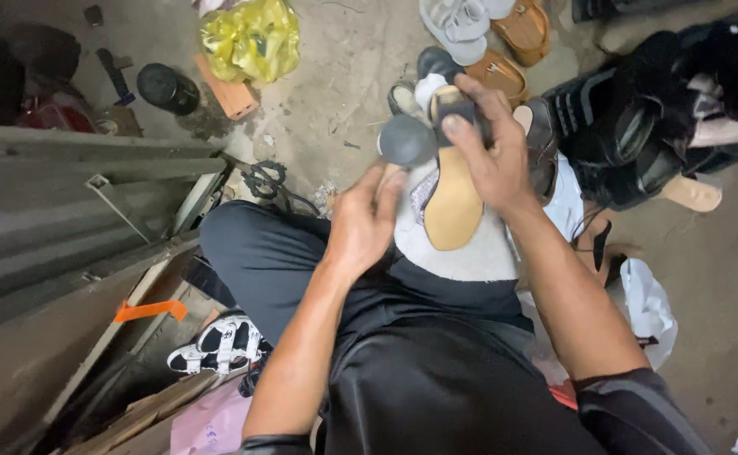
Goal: The person sits on the floor and uses a rubber mallet to tap the sole and heel of a black high-heeled shoe placed on a white cloth. The person repeatedly strikes the shoe's sole and heel area, then flips the shoe to continue tapping different sections.
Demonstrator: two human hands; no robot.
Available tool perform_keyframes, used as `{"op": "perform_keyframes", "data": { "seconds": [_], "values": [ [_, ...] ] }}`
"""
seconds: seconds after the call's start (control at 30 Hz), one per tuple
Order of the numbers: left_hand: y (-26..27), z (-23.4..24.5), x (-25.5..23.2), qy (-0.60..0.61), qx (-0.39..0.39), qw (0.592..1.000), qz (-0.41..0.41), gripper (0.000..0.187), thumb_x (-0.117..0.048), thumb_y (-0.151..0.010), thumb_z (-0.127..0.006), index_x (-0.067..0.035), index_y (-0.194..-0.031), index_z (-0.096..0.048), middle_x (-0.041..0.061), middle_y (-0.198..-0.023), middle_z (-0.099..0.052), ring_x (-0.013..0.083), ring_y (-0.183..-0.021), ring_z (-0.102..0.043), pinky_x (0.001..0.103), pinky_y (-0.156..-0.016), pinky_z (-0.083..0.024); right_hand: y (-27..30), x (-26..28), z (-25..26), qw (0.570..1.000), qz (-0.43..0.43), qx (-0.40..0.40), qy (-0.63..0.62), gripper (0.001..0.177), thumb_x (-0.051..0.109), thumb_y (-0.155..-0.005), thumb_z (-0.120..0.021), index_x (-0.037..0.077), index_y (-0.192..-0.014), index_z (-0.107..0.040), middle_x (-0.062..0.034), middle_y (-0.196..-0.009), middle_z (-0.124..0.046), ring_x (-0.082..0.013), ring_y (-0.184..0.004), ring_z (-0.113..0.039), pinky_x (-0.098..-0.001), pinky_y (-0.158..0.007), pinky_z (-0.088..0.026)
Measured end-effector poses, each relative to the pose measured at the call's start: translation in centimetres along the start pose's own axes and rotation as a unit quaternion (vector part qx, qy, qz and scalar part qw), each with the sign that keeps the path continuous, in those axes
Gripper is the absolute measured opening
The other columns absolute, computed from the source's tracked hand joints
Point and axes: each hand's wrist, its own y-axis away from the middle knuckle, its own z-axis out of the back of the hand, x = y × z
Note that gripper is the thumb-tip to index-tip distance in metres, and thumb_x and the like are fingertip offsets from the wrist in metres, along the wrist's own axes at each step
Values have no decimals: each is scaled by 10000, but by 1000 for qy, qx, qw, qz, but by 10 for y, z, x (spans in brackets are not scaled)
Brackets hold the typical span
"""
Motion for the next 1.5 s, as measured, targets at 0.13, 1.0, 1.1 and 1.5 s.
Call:
{"op": "perform_keyframes", "data": {
  "seconds": [0.13, 1.0, 1.1, 1.5],
  "values": [
    [-1, 6, -2, 72, 3, 996, 43, 363, -435, -1043, -498, -162, -807, -535, -77, -712, -482, 69, -691, -441, 267, -614, -377, -5, -7, -2, 1000, 11, 10, 23, 506, 285, -1051, -572, -23, -1448, -517, -181, -1396, -589, -291, -1337, -498, -428, -1159, -379],
    [16, -14, 23, 134, 0, 990, 53, 288, -355, -1033, -549, -93, -939, -623, -34, -827, -609, 44, -743, -502, 240, -670, -418, 14, -4, 1, 998, -20, -38, -45, 490, 121, -1015, -637, 7, -1470, -494, -129, -1337, -503, -266, -1317, -543, -368, -1149, -452],
    [15, -9, 29, 29, 29, 999, 25, 397, -341, -1018, -573, -25, -1232, -683, -18, -847, -467, 69, -783, -411, 274, -705, -397, 12, -12, 2, 992, -19, -32, -118, 496, 49, -1011, -654, 18, -1467, -462, -118, -1404, -519, -237, -1304, -575, -344, -1130, -491],
    [13, -6, -4, -61, 22, 993, -101, 206, -279, -1054, -550, -79, -1032, -506, -30, -611, -224, 113, -588, -229, 312, -536, -288, -22, -25, 12, 984, -33, -71, -158, 525, 112, -1001, -736, 138, -1421, -422, -129, -1289, -637, -142, -1081, -643, -236, -922, -523]
  ]
}}
